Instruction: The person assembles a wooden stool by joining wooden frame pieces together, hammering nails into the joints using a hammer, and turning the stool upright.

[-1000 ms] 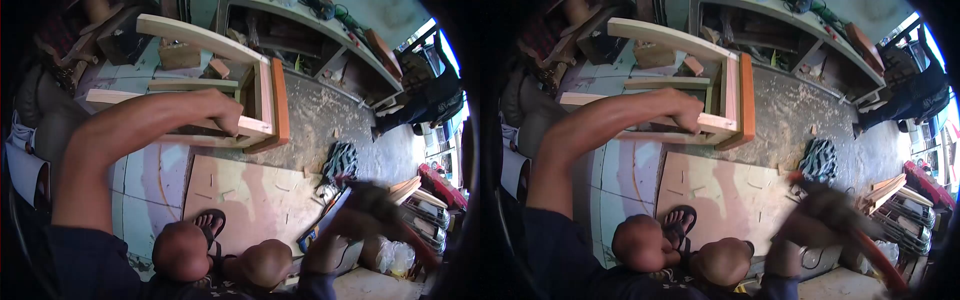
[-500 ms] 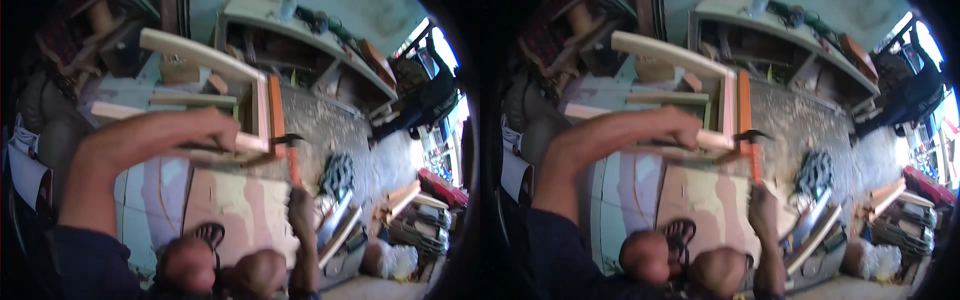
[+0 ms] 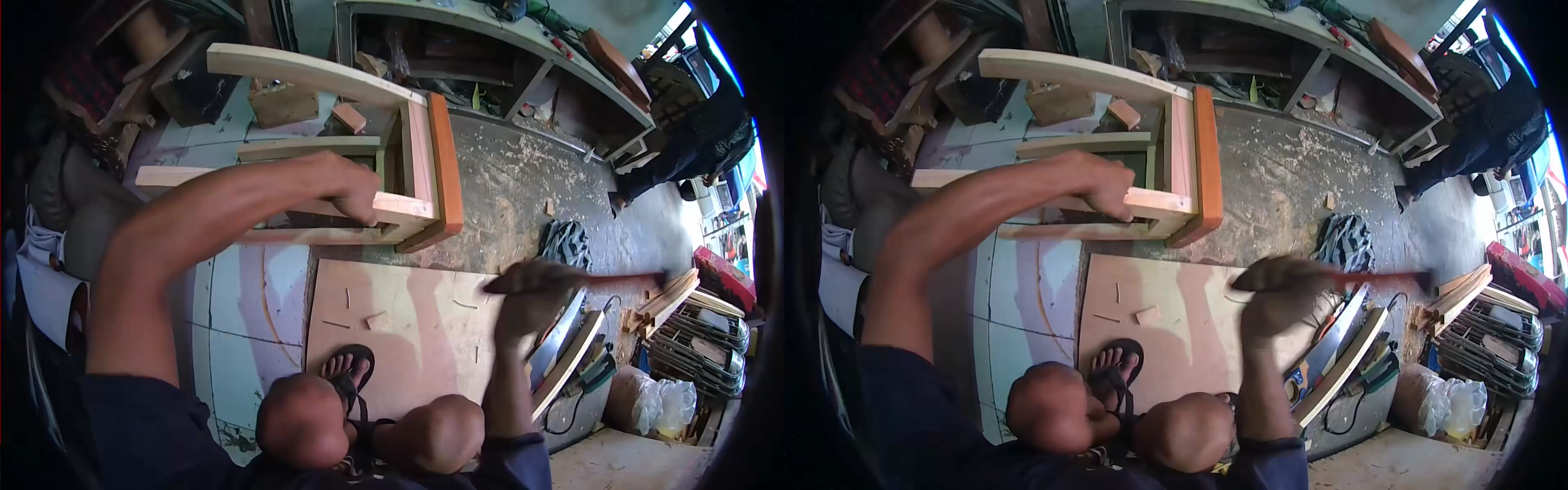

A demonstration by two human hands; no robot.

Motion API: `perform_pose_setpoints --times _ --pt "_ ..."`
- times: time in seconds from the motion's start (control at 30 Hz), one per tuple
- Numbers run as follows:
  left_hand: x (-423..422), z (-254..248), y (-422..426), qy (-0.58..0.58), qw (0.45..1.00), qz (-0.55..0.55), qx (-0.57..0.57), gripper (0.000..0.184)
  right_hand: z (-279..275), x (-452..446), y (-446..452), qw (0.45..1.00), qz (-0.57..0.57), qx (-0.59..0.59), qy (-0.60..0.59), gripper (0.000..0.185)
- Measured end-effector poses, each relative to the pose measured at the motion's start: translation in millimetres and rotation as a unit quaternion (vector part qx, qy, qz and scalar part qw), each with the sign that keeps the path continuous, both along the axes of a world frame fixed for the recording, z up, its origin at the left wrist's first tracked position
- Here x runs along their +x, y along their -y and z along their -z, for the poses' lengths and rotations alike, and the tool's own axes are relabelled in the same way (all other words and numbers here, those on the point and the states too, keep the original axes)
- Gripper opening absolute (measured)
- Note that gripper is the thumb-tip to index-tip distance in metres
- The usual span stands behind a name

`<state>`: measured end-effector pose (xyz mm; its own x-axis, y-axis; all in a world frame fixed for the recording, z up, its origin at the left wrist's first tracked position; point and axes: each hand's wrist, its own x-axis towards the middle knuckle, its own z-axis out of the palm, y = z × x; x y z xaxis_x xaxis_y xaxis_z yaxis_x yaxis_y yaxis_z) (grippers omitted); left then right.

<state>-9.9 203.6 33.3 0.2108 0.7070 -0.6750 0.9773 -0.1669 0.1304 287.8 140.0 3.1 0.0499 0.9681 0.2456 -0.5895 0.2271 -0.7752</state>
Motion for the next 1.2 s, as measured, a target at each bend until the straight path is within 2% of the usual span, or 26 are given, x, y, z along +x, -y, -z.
perform_pose_setpoints --times 0.03,0.07,0.1,0.13,0.17,0.23,0.27,0.3,0.33,0.37,0.4,0.47,0.5,0.57,0.6,0.63,0.7,0.73,0.77,0.83,0.97,1.03,1.1,1.17,1.2 --pt "-0.6 -1.3 4.6 0.014 1.0 -0.001 0.017 0.056 57.9 6.8 8.0 0.939 -0.02 -0.014 0.344 0.029" --pt "-0.7 -4.6 3.2 0.011 1.0 -0.005 0.027 0.057 114.4 13.0 16.0 0.761 -0.036 0.043 0.646 0.032" --pt "1.0 -2.4 5.5 0.008 1.0 0.008 0.023 0.058 62.9 -4.0 46.8 0.747 -0.108 -0.202 0.623 0.037" --pt "0.0 2.0 3.3 0.018 1.0 0.016 0.019 0.062 117.6 27.9 68.5 0.725 -0.135 -0.079 0.671 0.036" --pt "-5.5 3.8 4.5 0.011 0.999 0.0 0.049 0.063 133.5 41.6 91.4 0.704 -0.188 -0.086 0.679 0.038" --pt "-8.9 4.0 2.6 0.023 0.999 -0.017 0.039 0.061 132.2 47.5 133.8 0.631 -0.301 -0.206 0.684 0.043" --pt "-12.9 15.7 -2.6 0.027 0.999 -0.001 0.036 0.059 191.0 62.3 165.6 0.627 -0.338 -0.22 0.666 0.046" --pt "2.5 0.3 4.8 -0.016 0.995 0.039 0.095 0.058 249.2 69.6 200.4 0.69 -0.258 -0.199 0.647 0.05" --pt "8.5 10.3 11.0 0.01 0.978 0.043 0.202 0.061 248.1 70.9 201.6 0.705 -0.225 -0.225 0.634 0.05" --pt "16.3 18.7 15.4 0.042 0.953 0.038 0.299 0.065 239.9 77.1 204.6 0.685 -0.258 -0.238 0.639 0.047" --pt "35.5 23.5 15.7 0.047 0.954 0.066 0.288 0.065 224.4 85.8 208.9 0.659 -0.302 -0.249 0.642 0.045" --pt "69.3 31.4 21.1 -0.059 0.951 -0.044 0.3 0.06 231.8 107.4 206.7 0.637 -0.318 -0.102 0.695 0.038" --pt "76.3 35.2 20.1 -0.06 0.952 -0.032 0.3 0.06 246.2 117.7 198.8 0.626 -0.273 0.053 0.728 0.034" --pt "79.9 40.4 18.3 -0.106 0.947 -0.062 0.295 0.055 245.8 140.6 155.9 0.72 -0.115 -0.151 0.668 0.017" --pt "79.0 40.7 20.5 -0.103 0.939 -0.032 0.326 0.054 211.8 155.6 121.9 0.755 -0.06 -0.18 0.628 0.019" --pt "80.7 41.0 21.9 -0.106 0.94 -0.023 0.323 0.054 232.2 178.7 95.9 0.751 -0.022 -0.184 0.633 0.017" --pt "82.4 40.3 21.4 -0.119 0.936 -0.02 0.331 0.056 253.3 215.8 35.2 0.709 0.162 -0.164 0.666 0.015" --pt "81.3 40.6 20.5 -0.102 0.934 -0.009 0.341 0.057 256.4 232.1 5.2 0.719 0.227 -0.157 0.637 0.014" --pt "82.6 40.5 20.2 -0.109 0.934 -0.007 0.341 0.057 256.4 254.0 -26.1 0.697 0.234 -0.163 0.658 0.015" --pt "84.1 39.3 19.6 -0.126 0.941 -0.014 0.314 0.056 268.3 281.4 -80.9 0.668 0.316 -0.154 0.656 0.017" --pt "83.0 44.4 20.6 -0.14 0.934 -0.005 0.327 0.052 261.5 293.5 -160.1 0.661 0.288 -0.23 0.653 0.017" --pt "85.9 45.4 20.4 -0.137 0.929 0.006 0.342 0.05 290.9 291.3 -198.3 0.685 0.316 -0.093 0.65 0.023" --pt "87.5 45.2 21.5 -0.143 0.93 -0.013 0.339 0.049 273.4 258.6 -209.3 0.687 0.304 -0.1 0.652 0.027" --pt "84.7 47.7 21.1 -0.145 0.928 -0.007 0.343 0.049 283.5 236.4 -212.6 0.652 0.215 -0.147 0.712 0.023" --pt "83.7 47.9 22.3 -0.143 0.929 -0.006 0.342 0.049 288.4 227.0 -208.0 0.61 0.207 -0.136 0.753 0.023"
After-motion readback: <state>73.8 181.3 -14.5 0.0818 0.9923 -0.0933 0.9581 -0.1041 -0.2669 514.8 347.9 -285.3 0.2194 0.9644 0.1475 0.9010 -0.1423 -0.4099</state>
